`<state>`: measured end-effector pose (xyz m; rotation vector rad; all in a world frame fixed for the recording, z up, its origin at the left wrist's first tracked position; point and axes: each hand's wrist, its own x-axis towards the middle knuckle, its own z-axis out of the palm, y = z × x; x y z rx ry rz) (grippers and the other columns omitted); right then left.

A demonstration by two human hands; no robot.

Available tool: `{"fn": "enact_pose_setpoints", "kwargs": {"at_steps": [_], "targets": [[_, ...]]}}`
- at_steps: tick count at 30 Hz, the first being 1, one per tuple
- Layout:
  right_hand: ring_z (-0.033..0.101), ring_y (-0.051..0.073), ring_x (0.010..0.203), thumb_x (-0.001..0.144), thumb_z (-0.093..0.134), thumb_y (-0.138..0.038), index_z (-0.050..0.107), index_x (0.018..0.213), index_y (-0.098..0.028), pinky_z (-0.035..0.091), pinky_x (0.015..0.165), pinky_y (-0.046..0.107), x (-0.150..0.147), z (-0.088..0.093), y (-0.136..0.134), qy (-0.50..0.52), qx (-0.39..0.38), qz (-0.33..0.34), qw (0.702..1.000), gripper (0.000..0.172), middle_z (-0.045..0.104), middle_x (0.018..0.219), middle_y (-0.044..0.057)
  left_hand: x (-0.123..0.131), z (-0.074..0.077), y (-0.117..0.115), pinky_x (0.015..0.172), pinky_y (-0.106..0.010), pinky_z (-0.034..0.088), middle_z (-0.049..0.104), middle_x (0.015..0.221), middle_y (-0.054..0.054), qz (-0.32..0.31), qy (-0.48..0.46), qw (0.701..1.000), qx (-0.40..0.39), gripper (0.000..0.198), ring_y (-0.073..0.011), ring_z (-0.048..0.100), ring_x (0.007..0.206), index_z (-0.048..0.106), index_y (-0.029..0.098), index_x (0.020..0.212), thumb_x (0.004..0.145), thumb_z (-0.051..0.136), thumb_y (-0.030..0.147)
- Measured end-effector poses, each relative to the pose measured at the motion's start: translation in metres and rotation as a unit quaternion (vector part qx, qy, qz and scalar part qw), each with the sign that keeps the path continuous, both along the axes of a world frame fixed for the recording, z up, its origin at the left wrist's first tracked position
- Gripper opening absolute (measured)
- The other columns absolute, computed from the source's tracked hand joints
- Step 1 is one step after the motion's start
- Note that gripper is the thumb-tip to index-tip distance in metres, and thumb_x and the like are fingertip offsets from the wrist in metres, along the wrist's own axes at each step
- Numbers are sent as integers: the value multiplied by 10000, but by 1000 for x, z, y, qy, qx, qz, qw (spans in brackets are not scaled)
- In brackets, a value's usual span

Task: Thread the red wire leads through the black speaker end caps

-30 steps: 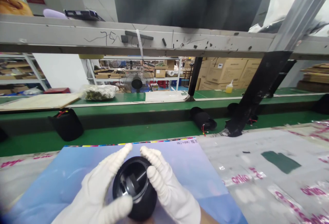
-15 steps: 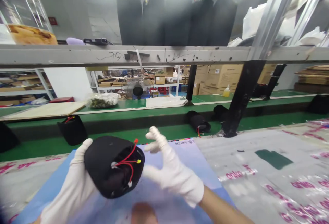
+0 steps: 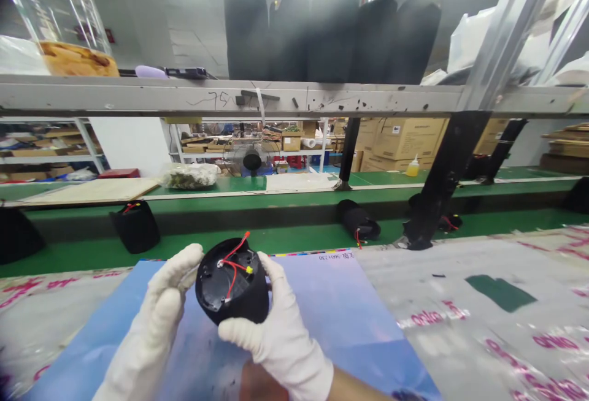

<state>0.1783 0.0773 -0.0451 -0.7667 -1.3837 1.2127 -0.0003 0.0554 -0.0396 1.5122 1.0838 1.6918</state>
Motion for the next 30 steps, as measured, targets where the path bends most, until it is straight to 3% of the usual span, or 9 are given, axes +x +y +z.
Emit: {"fn": "enact_pose_setpoints", "kwargs": {"at_steps": [3, 6, 8, 12, 16, 20, 24, 28, 30], "targets": [[587, 323, 1194, 551, 894, -484, 448, 1327, -260, 446, 1041, 482, -4, -15, -7, 2, -15, 3, 1000, 923, 634, 1262, 110, 3, 4, 1, 1135, -456, 341, 449, 1417, 54, 19, 83, 994, 69, 332, -239, 355, 1395, 553, 462, 1184, 865, 639, 486], [582, 333, 1198, 592, 857, -528, 404, 1375, -260, 455, 1029, 483, -6, -39, -14, -10, -34, -13, 999, 943, 611, 1295, 124, 0, 9, 9, 1081, -440, 416, 460, 1412, 3, -51, 140, 988, -49, 231, -233, 416, 1365, 561, 393, 1165, 938, 527, 366], [566, 350, 1217, 594, 838, -559, 377, 1403, -253, 453, 1032, 485, -7, -57, -18, -16, -24, -43, 999, 980, 572, 1340, 141, -1, 12, 13, 1124, -493, 351, 416, 1463, -23, -103, 218, 965, -104, 310, -260, 384, 1393, 557, 371, 1221, 926, 502, 295], [563, 344, 1226, 603, 811, -599, 385, 1425, -295, 481, 1003, 452, 4, -75, -23, -52, -25, -34, 998, 974, 561, 1349, 116, 1, 14, 13, 1152, -480, 292, 335, 1531, -32, -140, 364, 917, -82, 409, -252, 367, 1404, 573, 364, 1255, 904, 462, 185], [584, 312, 1196, 767, 616, -693, 541, 1319, -309, 493, 974, 451, 32, -59, -12, -75, -39, 4, 996, 676, 617, 1276, 91, 0, 14, 13, 1046, -369, 423, 385, 1495, -76, -208, 341, 915, -47, 222, -241, 429, 1360, 644, 260, 1005, 888, 469, 190], [634, 244, 1029, 918, 477, -599, 609, 1218, -259, 456, 994, 457, 54, -29, 19, -95, -37, 24, 994, 473, 689, 1042, 75, -4, 23, 11, 1074, -404, 381, 452, 1470, -96, -251, 283, 919, -108, 153, -262, 220, 1475, 615, 245, 902, 934, 479, 309], [603, 167, 754, 803, 697, -451, 674, 1055, -220, 506, 742, 324, 47, -3, 48, -134, -21, 109, 985, 342, 655, 815, 12, -7, 25, 11, 1086, -411, 356, 409, 1521, -85, -268, 262, 921, -110, 166, -263, 152, 1496, 622, 253, 890, 939, 509, 364], [420, 78, 527, 689, 734, -281, 625, 872, -184, 366, 503, 205, 25, 12, 58, -167, -6, 156, 974, 234, 515, 617, -70, -11, 19, 16, 1099, -418, 350, 280, 1594, -79, -274, 280, 919, -51, 191, -293, 194, 1484, 652, 241, 936, 954, 492, 345], [360, 63, 511, 664, 684, -189, 547, 800, -192, 311, 484, 184, 17, 15, 57, -172, 5, 141, 975, 193, 450, 591, -94, -11, 16, 19, 1089, -416, 375, 396, 1520, -102, -271, 298, 915, -11, 182, -289, 189, 1486, 651, 241, 955, 958, 477, 294]]}}
